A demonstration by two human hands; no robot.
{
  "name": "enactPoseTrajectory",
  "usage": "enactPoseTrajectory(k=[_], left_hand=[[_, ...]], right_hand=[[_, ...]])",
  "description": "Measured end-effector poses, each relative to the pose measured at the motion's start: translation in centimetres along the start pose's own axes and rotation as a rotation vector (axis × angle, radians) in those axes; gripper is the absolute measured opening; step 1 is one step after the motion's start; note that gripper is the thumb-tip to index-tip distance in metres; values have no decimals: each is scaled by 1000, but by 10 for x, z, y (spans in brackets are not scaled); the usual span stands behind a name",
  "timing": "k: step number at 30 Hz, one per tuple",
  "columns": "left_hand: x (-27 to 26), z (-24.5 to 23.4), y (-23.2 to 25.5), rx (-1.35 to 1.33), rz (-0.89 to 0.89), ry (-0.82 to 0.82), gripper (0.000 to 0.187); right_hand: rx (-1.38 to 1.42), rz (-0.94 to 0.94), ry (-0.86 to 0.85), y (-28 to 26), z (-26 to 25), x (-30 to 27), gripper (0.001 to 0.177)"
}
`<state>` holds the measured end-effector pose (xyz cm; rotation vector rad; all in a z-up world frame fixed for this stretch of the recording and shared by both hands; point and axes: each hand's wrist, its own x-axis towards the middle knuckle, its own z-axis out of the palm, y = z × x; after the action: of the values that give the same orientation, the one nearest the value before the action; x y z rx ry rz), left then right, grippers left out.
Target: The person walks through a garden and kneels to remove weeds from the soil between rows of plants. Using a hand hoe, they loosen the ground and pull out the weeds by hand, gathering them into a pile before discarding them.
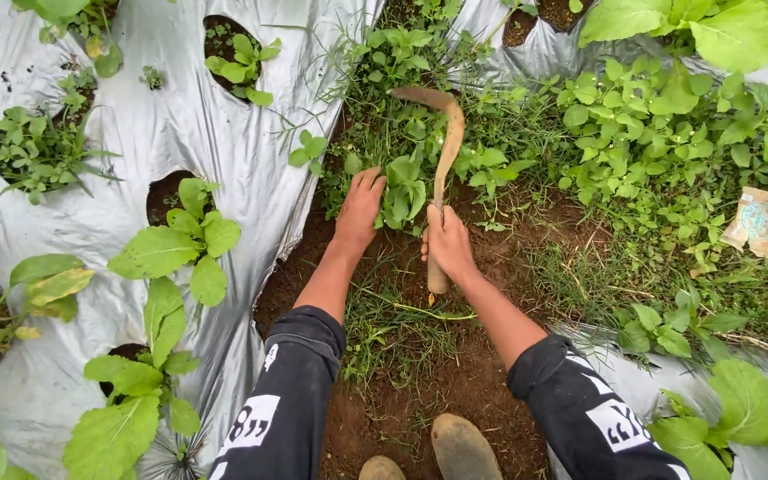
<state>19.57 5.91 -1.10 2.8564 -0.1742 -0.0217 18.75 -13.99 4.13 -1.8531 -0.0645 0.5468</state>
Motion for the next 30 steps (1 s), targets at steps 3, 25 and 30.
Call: enactPoseTrajectory(k=[3, 25, 30], left_hand=[[-4, 23, -17, -135, -86, 48, 81], [-15, 25, -10, -338, -65, 263, 51], [-16, 25, -7, -363, -108, 257, 51]], right_hand=[[139, 25, 140, 20, 18, 14, 36], [-17, 82, -45, 78, 46, -12, 34], [71, -23, 215, 53, 32, 21, 33]])
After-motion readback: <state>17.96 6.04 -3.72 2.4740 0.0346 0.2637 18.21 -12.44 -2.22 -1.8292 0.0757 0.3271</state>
